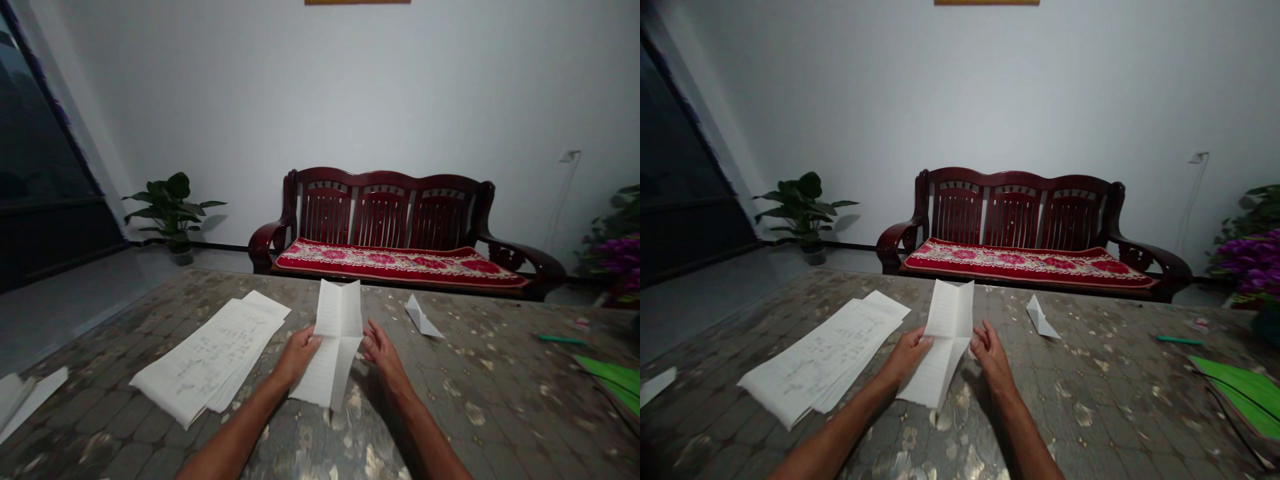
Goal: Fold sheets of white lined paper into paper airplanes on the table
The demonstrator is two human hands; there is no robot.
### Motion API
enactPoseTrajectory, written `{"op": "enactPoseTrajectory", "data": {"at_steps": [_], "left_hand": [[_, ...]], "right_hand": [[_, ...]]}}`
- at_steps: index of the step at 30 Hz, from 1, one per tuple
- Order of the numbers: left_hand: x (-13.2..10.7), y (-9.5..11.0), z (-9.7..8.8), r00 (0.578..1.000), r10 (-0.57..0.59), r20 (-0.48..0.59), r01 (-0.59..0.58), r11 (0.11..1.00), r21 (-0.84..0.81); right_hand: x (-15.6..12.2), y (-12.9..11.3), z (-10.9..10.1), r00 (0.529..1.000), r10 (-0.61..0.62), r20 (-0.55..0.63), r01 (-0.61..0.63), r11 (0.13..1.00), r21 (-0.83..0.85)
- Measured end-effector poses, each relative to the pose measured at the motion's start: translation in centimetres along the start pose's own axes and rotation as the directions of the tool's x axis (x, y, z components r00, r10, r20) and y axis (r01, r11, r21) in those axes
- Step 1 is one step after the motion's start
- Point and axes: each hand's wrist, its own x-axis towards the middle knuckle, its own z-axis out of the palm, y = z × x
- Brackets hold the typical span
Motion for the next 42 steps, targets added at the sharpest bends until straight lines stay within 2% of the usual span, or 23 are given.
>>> {"op": "enactPoseTrajectory", "data": {"at_steps": [2, 4, 8, 12, 16, 18, 20, 22, 23, 25, 27, 29, 32, 34, 35, 36, 37, 38, 39, 41, 42], "left_hand": [[-0.3, 0.1, 0.4, 0.998, 0.066, 0.016, -0.067, 0.996, 0.06], [-0.5, 0.2, 0.6, 0.996, 0.079, 0.042, -0.081, 0.995, 0.055], [-0.5, 0.3, 0.3, 0.999, -0.003, 0.035, 0.007, 0.995, -0.095], [-0.7, 0.5, -0.4, 0.996, -0.076, 0.04, 0.084, 0.965, -0.248], [-0.9, 0.5, -0.8, 0.986, -0.141, 0.084, 0.16, 0.942, -0.295], [-0.7, 0.2, -0.9, 0.983, -0.167, 0.073, 0.182, 0.938, -0.294], [-0.5, -0.1, -0.9, 0.981, -0.186, 0.05, 0.193, 0.942, -0.273], [-0.3, -0.3, -1.0, 0.979, -0.203, 0.019, 0.202, 0.952, -0.231], [-0.2, -0.4, -1.0, 0.977, -0.211, 0.002, 0.207, 0.957, -0.205], [-0.1, -0.4, -1.0, 0.974, -0.226, -0.024, 0.22, 0.962, -0.16], [-0.2, -0.5, -1.0, 0.974, -0.223, -0.048, 0.214, 0.967, -0.142], [-0.3, -0.7, -1.1, 0.977, -0.207, -0.041, 0.198, 0.967, -0.158], [-0.3, -1.5, -1.8, 0.967, -0.251, 0.036, 0.254, 0.957, -0.14], [-0.3, -2.2, -2.6, 0.966, -0.257, 0.025, 0.258, 0.966, -0.011], [-0.3, -2.4, -3.0, 0.98, -0.197, -0.007, 0.196, 0.975, 0.108], [-0.3, -2.6, -3.5, 0.996, -0.084, -0.029, 0.088, 0.962, 0.26], [-0.4, -2.8, -3.9, 0.998, 0.059, -0.016, -0.047, 0.902, 0.429], [-0.5, -2.8, -4.2, 0.979, 0.199, 0.042, -0.185, 0.788, 0.588], [-0.6, -2.7, -4.4, 0.943, 0.306, 0.131, -0.305, 0.636, 0.709], [-1.0, -2.4, -4.5, 0.864, 0.405, 0.3, -0.452, 0.358, 0.817], [-1.1, -2.2, -4.4, 0.832, 0.428, 0.353, -0.489, 0.268, 0.83]], "right_hand": [[0.0, -0.1, 0.4, 1.0, -0.029, -0.002, 0.029, 0.998, 0.053], [0.1, -0.2, 0.4, 1.0, -0.007, -0.02, 0.008, 0.999, 0.046], [0.2, -0.4, -0.3, 0.991, 0.086, -0.106, -0.088, 0.996, -0.016], [0.2, -0.7, -0.7, 0.986, 0.135, -0.094, -0.138, 0.99, -0.029], [0.5, -0.2, -1.1, 0.991, 0.116, -0.063, -0.121, 0.989, -0.087], [0.7, 0.4, -1.7, 0.995, 0.071, -0.065, -0.082, 0.978, -0.191], [0.7, 1.0, -2.6, 0.996, -0.028, -0.082, -0.005, 0.924, -0.382], [0.5, 1.5, -3.3, 0.982, -0.186, -0.019, 0.141, 0.806, -0.575], [0.3, 1.6, -3.6, 0.96, -0.273, 0.068, 0.253, 0.729, -0.636], [0.0, 1.7, -3.9, 0.882, -0.397, 0.254, 0.454, 0.568, -0.686], [-0.2, 1.6, -3.8, 0.812, -0.434, 0.39, 0.569, 0.441, -0.694], [-0.3, 1.4, -3.6, 0.795, -0.404, 0.453, 0.595, 0.372, -0.712], [-0.2, 1.0, -3.6, 0.834, -0.321, 0.45, 0.544, 0.337, -0.768], [-0.1, 0.8, -3.8, 0.867, -0.267, 0.42, 0.493, 0.342, -0.8], [0.0, 0.6, -3.9, 0.879, -0.242, 0.411, 0.474, 0.351, -0.808], [0.0, 0.5, -3.9, 0.886, -0.219, 0.409, 0.463, 0.361, -0.81], [0.0, 0.4, -4.0, 0.889, -0.201, 0.412, 0.458, 0.369, -0.809], [0.0, 0.2, -4.0, 0.89, -0.188, 0.416, 0.456, 0.372, -0.808], [-0.1, 0.1, -4.0, 0.89, -0.181, 0.418, 0.456, 0.372, -0.809], [-0.1, -0.1, -3.9, 0.889, -0.184, 0.421, 0.459, 0.369, -0.808], [-0.2, -0.2, -3.9, 0.887, -0.192, 0.42, 0.461, 0.369, -0.807]]}}
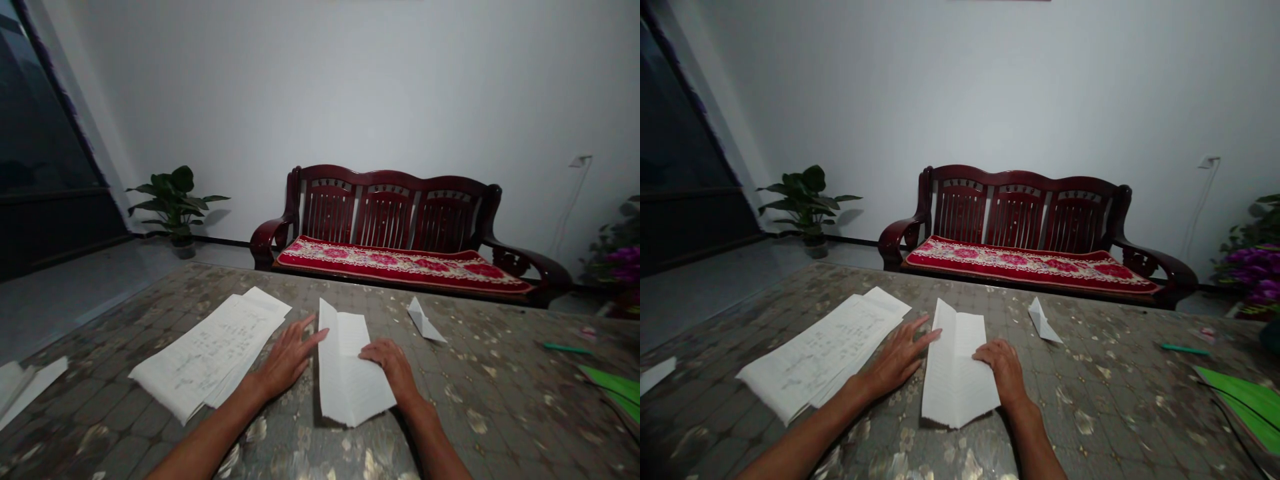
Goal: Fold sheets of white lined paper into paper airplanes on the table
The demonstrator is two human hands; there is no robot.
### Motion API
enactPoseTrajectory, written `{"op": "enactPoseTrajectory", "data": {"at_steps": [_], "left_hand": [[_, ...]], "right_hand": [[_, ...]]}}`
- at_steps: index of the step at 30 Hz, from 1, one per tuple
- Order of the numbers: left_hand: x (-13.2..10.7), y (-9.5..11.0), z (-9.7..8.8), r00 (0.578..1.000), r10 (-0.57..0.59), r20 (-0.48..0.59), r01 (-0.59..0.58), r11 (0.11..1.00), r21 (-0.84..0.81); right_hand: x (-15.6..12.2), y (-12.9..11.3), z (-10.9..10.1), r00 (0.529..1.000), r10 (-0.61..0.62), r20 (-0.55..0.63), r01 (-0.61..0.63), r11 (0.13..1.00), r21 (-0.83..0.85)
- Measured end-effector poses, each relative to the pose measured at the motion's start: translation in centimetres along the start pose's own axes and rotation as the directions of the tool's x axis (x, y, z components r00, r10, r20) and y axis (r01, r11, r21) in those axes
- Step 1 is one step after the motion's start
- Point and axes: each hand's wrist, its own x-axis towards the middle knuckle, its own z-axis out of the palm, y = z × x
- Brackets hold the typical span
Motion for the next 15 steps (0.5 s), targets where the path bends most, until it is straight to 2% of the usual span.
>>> {"op": "enactPoseTrajectory", "data": {"at_steps": [2, 4, 8, 11, 15], "left_hand": [[0.1, 0.4, -0.2, 0.996, 0.081, -0.031, -0.079, 0.995, 0.053], [0.1, 0.7, -0.2, 0.991, 0.119, -0.061, -0.117, 0.992, 0.038], [0.0, 0.7, 0.4, 0.991, 0.124, -0.054, -0.126, 0.991, -0.046], [-0.1, 0.6, 0.9, 0.997, 0.061, -0.045, -0.067, 0.988, -0.141], [0.0, 0.5, 1.1, 0.988, -0.151, 0.016, 0.151, 0.965, -0.215]], "right_hand": [[-0.1, 0.0, -0.1, 1.0, -0.011, -0.021, 0.012, 1.0, 0.012], [-0.1, 0.1, -0.2, 0.999, -0.027, -0.038, 0.028, 0.999, 0.028], [-0.2, 0.4, -0.3, 1.0, -0.019, -0.006, 0.019, 0.998, 0.053], [-0.2, 0.8, 0.0, 1.0, 0.029, 0.009, -0.03, 0.995, 0.097], [0.1, 1.0, 0.7, 0.981, 0.194, -0.016, -0.191, 0.975, 0.113]]}}
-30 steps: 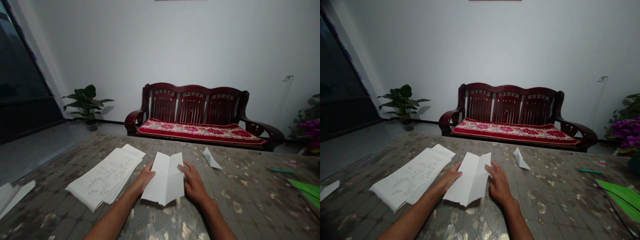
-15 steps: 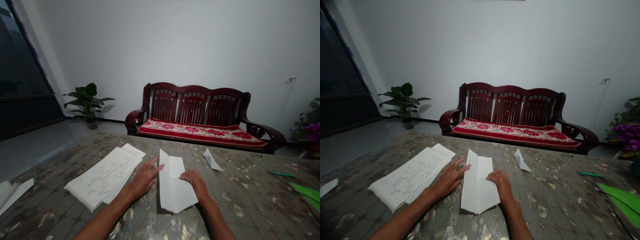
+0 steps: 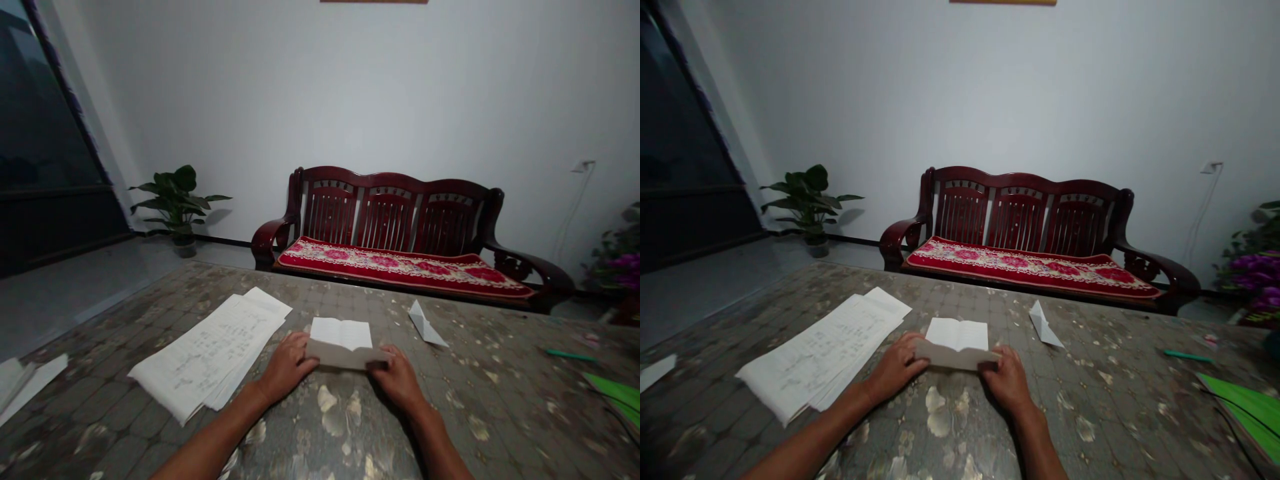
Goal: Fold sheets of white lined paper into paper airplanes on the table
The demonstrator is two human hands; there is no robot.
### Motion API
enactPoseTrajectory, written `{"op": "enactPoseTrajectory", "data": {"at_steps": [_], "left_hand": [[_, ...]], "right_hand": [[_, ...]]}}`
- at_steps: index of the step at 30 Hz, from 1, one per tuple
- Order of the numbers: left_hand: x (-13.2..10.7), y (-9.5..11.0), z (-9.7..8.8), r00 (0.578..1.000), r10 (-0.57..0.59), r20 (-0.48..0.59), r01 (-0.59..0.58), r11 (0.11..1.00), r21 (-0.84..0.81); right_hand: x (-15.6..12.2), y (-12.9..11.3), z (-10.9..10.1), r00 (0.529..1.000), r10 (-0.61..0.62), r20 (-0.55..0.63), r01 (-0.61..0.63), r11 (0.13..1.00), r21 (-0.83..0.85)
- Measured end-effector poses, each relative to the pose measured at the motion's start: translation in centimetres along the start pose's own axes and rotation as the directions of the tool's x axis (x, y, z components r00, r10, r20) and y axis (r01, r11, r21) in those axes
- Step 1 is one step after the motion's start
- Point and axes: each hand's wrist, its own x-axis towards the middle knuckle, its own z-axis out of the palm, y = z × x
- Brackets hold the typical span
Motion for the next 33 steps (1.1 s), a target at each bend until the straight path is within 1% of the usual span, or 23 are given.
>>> {"op": "enactPoseTrajectory", "data": {"at_steps": [2, 5, 8, 11, 14, 16, 20, 24, 26, 30, 33], "left_hand": [[0.2, 0.0, 0.0, 0.99, -0.139, 0.035, 0.139, 0.99, 0.0], [0.5, 0.2, 0.2, 0.952, -0.301, 0.053, 0.301, 0.954, 0.017], [0.8, 0.6, 0.5, 0.922, -0.387, 0.011, 0.385, 0.92, 0.069], [0.9, 1.1, 0.7, 0.9, -0.434, -0.036, 0.434, 0.888, 0.155], [0.9, 1.6, 0.7, 0.89, -0.451, -0.072, 0.456, 0.865, 0.209], [0.9, 1.7, 0.6, 0.89, -0.446, -0.09, 0.455, 0.862, 0.225], [1.0, 1.7, 0.7, 0.907, -0.41, -0.098, 0.42, 0.863, 0.279], [1.2, 1.6, 0.8, 0.923, -0.371, -0.1, 0.38, 0.847, 0.37], [1.2, 1.7, 0.8, 0.931, -0.353, -0.093, 0.359, 0.838, 0.411], [1.2, 2.0, 0.7, 0.938, -0.335, -0.09, 0.337, 0.821, 0.461], [1.3, 2.1, 0.7, 0.944, -0.318, -0.087, 0.319, 0.813, 0.487]], "right_hand": [[0.1, -0.1, 0.3, 0.997, 0.078, -0.011, -0.078, 0.996, -0.031], [0.3, -0.5, 0.7, 0.986, 0.161, -0.045, -0.164, 0.983, -0.08], [0.4, -0.9, 1.0, 0.971, 0.219, -0.09, -0.229, 0.967, -0.114], [0.4, -1.2, 1.3, 0.96, 0.252, -0.119, -0.269, 0.949, -0.163], [0.3, -1.5, 1.4, 0.957, 0.257, -0.136, -0.282, 0.936, -0.211], [0.3, -1.6, 1.4, 0.957, 0.252, -0.139, -0.28, 0.928, -0.245], [0.3, -2.1, 1.4, 0.963, 0.24, -0.122, -0.268, 0.896, -0.354], [0.3, -2.7, 1.2, 0.962, 0.255, -0.103, -0.274, 0.856, -0.439], [0.4, -3.0, 1.1, 0.959, 0.265, -0.097, -0.28, 0.841, -0.464], [0.4, -3.2, 1.0, 0.965, 0.253, -0.07, -0.253, 0.829, -0.499], [0.5, -3.2, 1.0, 0.969, 0.232, -0.08, -0.241, 0.83, -0.503]]}}
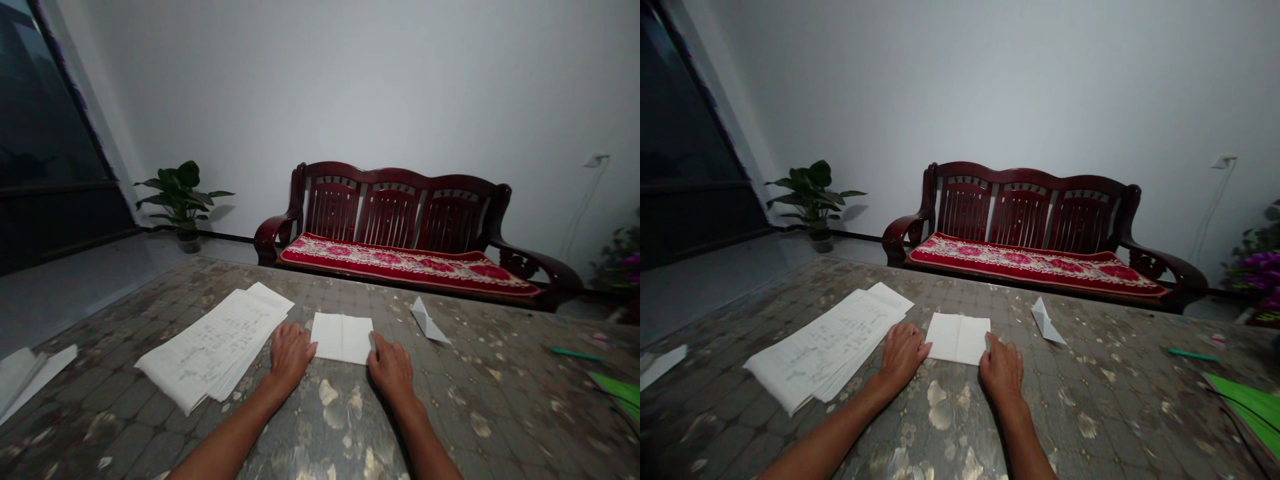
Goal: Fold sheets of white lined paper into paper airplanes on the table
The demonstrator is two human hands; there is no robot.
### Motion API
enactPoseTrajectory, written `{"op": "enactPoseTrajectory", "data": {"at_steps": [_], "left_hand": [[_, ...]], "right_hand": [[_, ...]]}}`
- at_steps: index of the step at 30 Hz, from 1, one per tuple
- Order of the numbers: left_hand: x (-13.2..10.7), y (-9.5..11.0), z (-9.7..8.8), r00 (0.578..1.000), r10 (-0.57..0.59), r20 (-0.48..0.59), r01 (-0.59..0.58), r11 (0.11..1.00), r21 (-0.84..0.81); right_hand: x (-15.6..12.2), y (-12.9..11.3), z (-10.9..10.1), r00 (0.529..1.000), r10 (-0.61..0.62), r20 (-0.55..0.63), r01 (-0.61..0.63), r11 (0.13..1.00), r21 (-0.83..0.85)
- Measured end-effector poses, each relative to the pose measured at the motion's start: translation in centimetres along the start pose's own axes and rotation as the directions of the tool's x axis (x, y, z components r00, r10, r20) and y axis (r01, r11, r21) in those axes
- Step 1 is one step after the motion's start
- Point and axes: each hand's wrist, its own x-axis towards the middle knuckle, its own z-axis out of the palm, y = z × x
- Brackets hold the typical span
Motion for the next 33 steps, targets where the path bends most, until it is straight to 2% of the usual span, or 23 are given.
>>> {"op": "enactPoseTrajectory", "data": {"at_steps": [10, 14, 16, 18, 21, 23, 25, 27, 30, 33], "left_hand": [[0.3, 0.3, -0.1, 0.999, -0.031, 0.025, 0.03, 0.999, 0.025], [0.1, 0.5, 0.2, 0.999, -0.011, -0.053, 0.012, 1.0, 0.028], [0.1, 0.6, 0.6, 0.993, 0.053, -0.106, -0.05, 0.998, 0.029], [0.2, 0.7, 1.2, 0.973, 0.188, -0.131, -0.185, 0.982, 0.032], [0.3, 0.8, 2.0, 0.911, 0.385, -0.148, -0.385, 0.922, 0.029], [0.5, 1.0, 2.7, 0.879, 0.451, -0.155, -0.456, 0.89, 0.0], [0.6, 1.2, 3.5, 0.865, 0.483, -0.132, -0.495, 0.867, -0.068], [0.6, 1.3, 4.3, 0.873, 0.482, -0.079, -0.488, 0.856, -0.173], [0.6, 1.6, 5.3, 0.909, 0.417, 0.007, -0.395, 0.867, -0.304], [0.6, 2.2, 5.3, 0.939, 0.335, 0.075, -0.298, 0.904, -0.307]], "right_hand": [[0.2, 0.0, 0.4, 0.998, -0.055, 0.009, 0.055, 0.998, -0.009], [0.4, 0.1, 0.6, 0.998, -0.061, 0.011, 0.061, 0.998, -0.024], [0.4, 0.0, 0.6, 0.998, -0.059, 0.016, 0.059, 0.998, -0.035], [0.3, -0.1, 0.5, 0.998, -0.057, 0.024, 0.058, 0.997, -0.042], [0.3, -0.3, 0.3, 0.998, -0.062, 0.018, 0.063, 0.997, -0.052], [0.2, -0.4, 0.2, 0.998, -0.061, 0.011, 0.062, 0.997, -0.056], [0.2, -0.4, 0.2, 0.998, -0.056, 0.015, 0.057, 0.997, -0.056], [0.2, -0.4, 0.2, 0.998, -0.056, 0.017, 0.057, 0.997, -0.055], [0.2, -0.4, 0.2, 0.998, -0.061, 0.009, 0.061, 0.996, -0.058], [0.1, -0.4, 0.3, 0.998, -0.066, 0.003, 0.066, 0.996, -0.061]]}}
